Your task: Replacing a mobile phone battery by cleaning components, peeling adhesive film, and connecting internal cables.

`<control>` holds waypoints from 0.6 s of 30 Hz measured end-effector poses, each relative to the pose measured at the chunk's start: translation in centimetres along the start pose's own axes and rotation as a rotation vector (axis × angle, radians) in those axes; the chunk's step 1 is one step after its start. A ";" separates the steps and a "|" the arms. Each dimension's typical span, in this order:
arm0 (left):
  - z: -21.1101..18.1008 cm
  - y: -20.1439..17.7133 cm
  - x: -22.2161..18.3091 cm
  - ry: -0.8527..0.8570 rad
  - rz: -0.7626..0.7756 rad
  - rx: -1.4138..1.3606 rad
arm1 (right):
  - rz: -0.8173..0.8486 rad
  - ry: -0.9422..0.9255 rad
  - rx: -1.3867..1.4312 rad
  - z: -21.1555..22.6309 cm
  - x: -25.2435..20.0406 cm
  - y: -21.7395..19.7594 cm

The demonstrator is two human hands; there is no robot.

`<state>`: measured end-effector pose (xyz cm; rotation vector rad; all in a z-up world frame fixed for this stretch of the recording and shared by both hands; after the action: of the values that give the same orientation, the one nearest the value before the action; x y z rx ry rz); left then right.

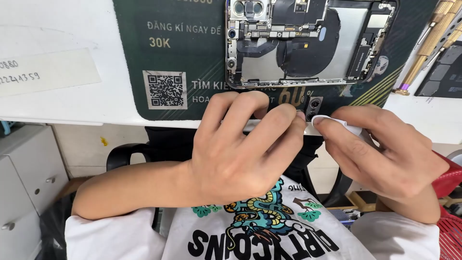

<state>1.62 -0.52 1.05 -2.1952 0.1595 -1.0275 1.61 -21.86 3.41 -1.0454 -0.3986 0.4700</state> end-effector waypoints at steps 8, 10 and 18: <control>-0.1 0.0 0.0 -0.007 -0.002 0.007 | 0.015 0.036 -0.068 0.3 -0.3 0.0; -0.1 -0.1 0.1 -0.009 -0.003 0.002 | 0.017 0.039 -0.066 0.4 -0.2 -0.2; 0.0 -0.1 0.0 -0.006 0.000 -0.005 | 0.048 0.093 -0.068 1.2 0.3 -0.5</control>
<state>1.62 -0.47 1.14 -2.2025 0.1595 -1.0208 1.35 -21.02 4.44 -1.1403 -0.3089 0.4513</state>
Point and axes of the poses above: each hand's wrist, its own x-axis towards the middle knuckle, its own y-axis out of the palm, z = x × y, the point moved 2 cm from there along x, towards the middle knuckle, and after that the axes turned 12 degrees about y, right-handed, at the moved point
